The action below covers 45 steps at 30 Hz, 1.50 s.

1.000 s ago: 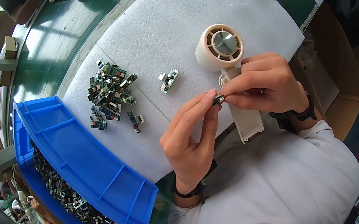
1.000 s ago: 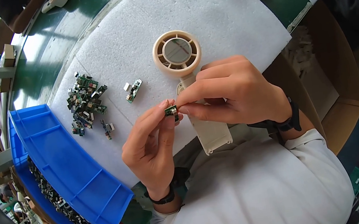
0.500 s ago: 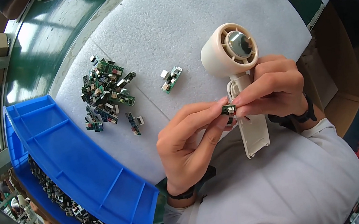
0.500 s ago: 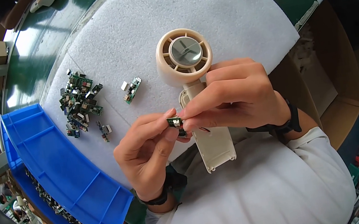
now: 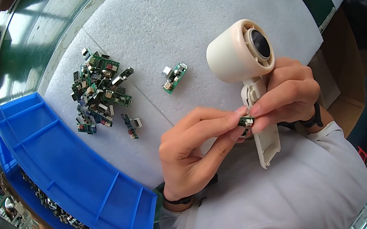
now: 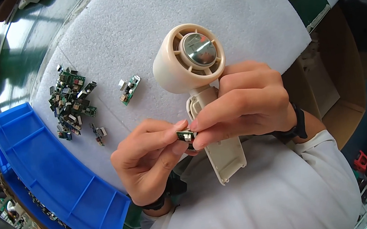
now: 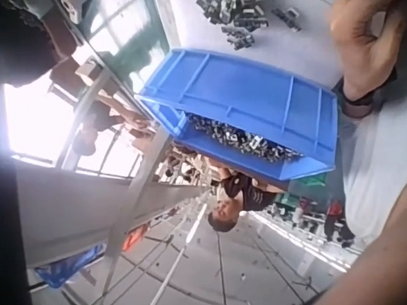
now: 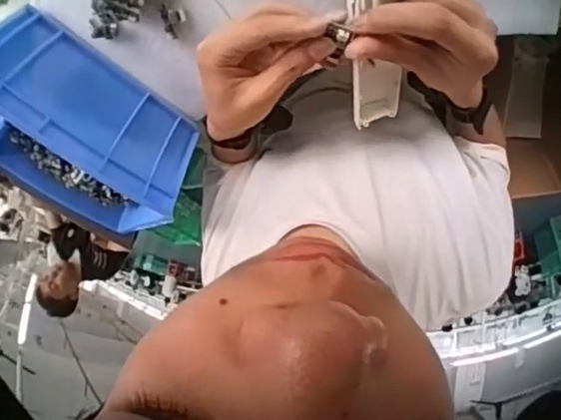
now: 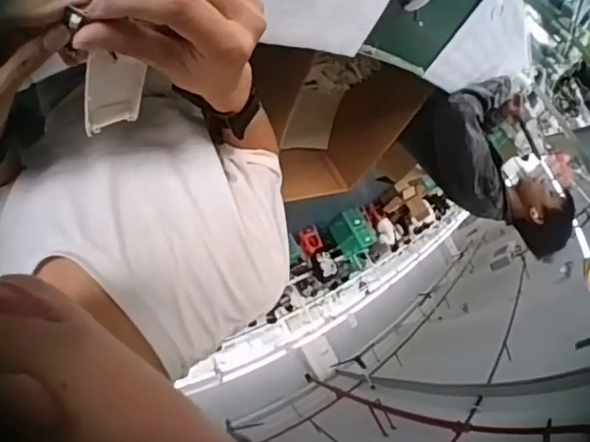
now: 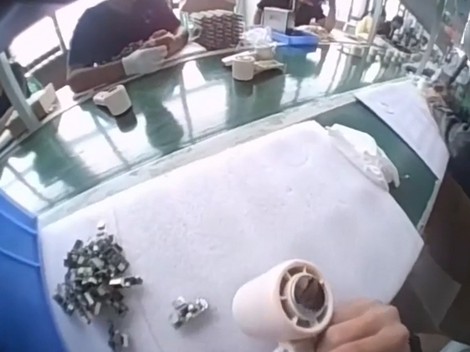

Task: The person connects a circuit board to the wires of a handheld fan by hand, then sets the fan aside. They then grab a handful of circuit boards from a blue bin and repeat the assembly process with another fan.

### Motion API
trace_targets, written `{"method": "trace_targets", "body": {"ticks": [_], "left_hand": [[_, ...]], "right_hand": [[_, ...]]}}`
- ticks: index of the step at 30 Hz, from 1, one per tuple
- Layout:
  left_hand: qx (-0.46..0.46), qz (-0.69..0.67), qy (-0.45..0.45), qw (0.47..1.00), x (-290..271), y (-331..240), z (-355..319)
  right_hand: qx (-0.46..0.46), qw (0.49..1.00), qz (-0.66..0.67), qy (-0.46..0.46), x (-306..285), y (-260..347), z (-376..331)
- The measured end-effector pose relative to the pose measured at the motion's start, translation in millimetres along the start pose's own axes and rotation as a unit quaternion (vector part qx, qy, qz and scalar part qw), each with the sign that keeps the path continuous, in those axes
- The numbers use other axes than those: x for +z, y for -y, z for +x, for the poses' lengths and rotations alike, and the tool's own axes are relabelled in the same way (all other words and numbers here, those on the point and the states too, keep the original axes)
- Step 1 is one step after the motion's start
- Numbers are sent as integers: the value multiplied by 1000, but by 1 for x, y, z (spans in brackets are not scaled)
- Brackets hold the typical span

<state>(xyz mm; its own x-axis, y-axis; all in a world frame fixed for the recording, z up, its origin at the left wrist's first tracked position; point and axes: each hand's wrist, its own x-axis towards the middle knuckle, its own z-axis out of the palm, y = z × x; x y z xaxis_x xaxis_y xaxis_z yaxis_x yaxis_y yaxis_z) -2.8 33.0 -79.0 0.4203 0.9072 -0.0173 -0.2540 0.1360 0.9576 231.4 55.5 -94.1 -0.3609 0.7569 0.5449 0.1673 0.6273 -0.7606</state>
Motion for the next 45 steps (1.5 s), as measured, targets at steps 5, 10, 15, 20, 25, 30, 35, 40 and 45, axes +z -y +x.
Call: {"method": "trace_targets", "body": {"ticks": [5, 10, 15, 20, 25, 30, 35, 40, 45], "left_hand": [[49, 48, 30, 997, -3, 2, 4], [63, 78, 36, 994, -6, 4, 5], [79, 111, 22, 990, -1, 6, -3], [68, 71, -18, 995, 11, 6, -8], [58, 24, -64, 996, 22, 7, -19], [74, 19, -53, 996, 28, 10, -20], [88, 53, -54, 993, 36, 9, -20], [98, 77, -55, 991, 40, 8, -20], [96, 80, -56, 991, 41, 8, -19]], "right_hand": [[-28, 1000, -9, 1, 3, -2, -4], [-48, 999, -21, 4, 6, -5, -4], [-48, 998, -40, 13, 4, -1, -7], [-5, 999, -47, -11, -2, 10, -8], [50, 995, -43, 73, -27, 36, -13], [7, 978, -175, 117, -25, 56, -18], [62, 964, -249, 76, -22, 65, -23], [66, 961, -255, 87, -16, 64, -32], [95, 972, -204, 70, -18, 65, -37]]}}
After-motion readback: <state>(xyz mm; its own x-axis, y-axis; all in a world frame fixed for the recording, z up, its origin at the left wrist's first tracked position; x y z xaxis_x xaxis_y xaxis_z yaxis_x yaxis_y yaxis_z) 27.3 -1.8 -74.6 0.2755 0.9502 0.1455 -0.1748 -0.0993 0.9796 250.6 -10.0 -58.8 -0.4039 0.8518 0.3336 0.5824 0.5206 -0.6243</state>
